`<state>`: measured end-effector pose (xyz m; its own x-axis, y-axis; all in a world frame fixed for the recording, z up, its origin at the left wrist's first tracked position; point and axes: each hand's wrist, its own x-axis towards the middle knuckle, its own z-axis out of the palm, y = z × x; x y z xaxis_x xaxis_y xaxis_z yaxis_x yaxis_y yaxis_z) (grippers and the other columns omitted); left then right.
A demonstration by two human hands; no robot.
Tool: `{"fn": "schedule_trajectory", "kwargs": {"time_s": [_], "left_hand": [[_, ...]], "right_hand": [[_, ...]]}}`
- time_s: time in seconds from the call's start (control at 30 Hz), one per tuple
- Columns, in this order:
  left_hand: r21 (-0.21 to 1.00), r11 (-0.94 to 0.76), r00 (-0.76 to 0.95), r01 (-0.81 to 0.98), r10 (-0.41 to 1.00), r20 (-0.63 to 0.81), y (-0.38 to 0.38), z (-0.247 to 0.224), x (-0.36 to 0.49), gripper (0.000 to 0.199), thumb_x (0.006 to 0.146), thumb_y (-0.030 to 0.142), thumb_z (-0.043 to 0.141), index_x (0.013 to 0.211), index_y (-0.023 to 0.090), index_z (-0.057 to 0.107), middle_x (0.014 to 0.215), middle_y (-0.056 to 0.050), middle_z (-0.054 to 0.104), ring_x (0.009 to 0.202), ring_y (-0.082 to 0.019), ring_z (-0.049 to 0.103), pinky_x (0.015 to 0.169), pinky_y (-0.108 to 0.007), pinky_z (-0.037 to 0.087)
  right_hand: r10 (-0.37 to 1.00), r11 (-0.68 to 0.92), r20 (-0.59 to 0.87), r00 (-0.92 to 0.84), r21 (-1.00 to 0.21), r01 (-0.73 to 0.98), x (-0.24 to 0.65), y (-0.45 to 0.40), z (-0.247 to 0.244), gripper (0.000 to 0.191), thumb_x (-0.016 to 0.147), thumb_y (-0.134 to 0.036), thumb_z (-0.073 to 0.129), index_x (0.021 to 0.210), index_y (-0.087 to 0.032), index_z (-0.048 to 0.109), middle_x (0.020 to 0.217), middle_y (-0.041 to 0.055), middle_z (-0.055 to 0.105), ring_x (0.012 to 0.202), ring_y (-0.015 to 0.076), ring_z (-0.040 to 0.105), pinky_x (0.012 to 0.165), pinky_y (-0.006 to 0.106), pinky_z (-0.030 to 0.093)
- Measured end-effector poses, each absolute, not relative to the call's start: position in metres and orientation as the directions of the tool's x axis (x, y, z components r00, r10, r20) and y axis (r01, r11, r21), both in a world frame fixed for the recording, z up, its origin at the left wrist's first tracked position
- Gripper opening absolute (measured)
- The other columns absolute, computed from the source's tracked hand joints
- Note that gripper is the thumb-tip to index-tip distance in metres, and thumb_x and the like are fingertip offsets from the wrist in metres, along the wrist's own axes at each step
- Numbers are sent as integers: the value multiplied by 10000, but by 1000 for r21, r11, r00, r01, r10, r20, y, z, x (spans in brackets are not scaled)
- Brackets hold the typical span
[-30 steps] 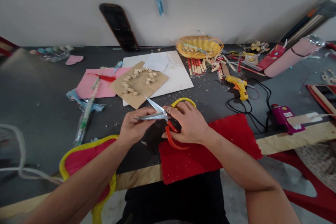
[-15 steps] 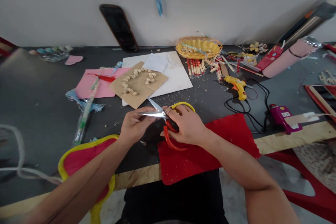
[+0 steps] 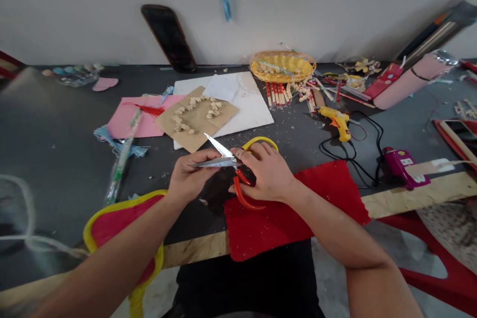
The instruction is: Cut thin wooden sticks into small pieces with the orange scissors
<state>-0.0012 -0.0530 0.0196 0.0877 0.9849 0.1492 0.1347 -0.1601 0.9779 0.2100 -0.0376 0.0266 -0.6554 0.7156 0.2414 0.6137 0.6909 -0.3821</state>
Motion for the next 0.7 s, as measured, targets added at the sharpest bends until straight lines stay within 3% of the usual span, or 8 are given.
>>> {"fn": "schedule_trajectory", "kwargs": {"time_s": [0.37, 0.7], "left_hand": [[994, -104, 46, -11, 993, 105, -55, 14, 3, 161, 743, 327, 738, 786, 172, 728, 764, -48, 714, 699, -151, 635, 659, -239, 490], [977, -166, 106, 133, 983, 152, -53, 20, -1, 125, 764, 283, 686, 735, 164, 707, 672, -23, 658, 617, -128, 560, 589, -229, 425]], "right_hand": [[727, 661, 193, -660, -456, 595, 208, -40, 24, 708, 812, -566, 610, 1362, -146, 462, 1163, 163, 554, 1127, 306, 531, 936, 463, 508], [718, 684, 215, -662, -395, 614, 209, -39, 26, 750, 786, -603, 620, 1369, -160, 458, 1187, 163, 546, 1112, 308, 538, 894, 475, 526]]}}
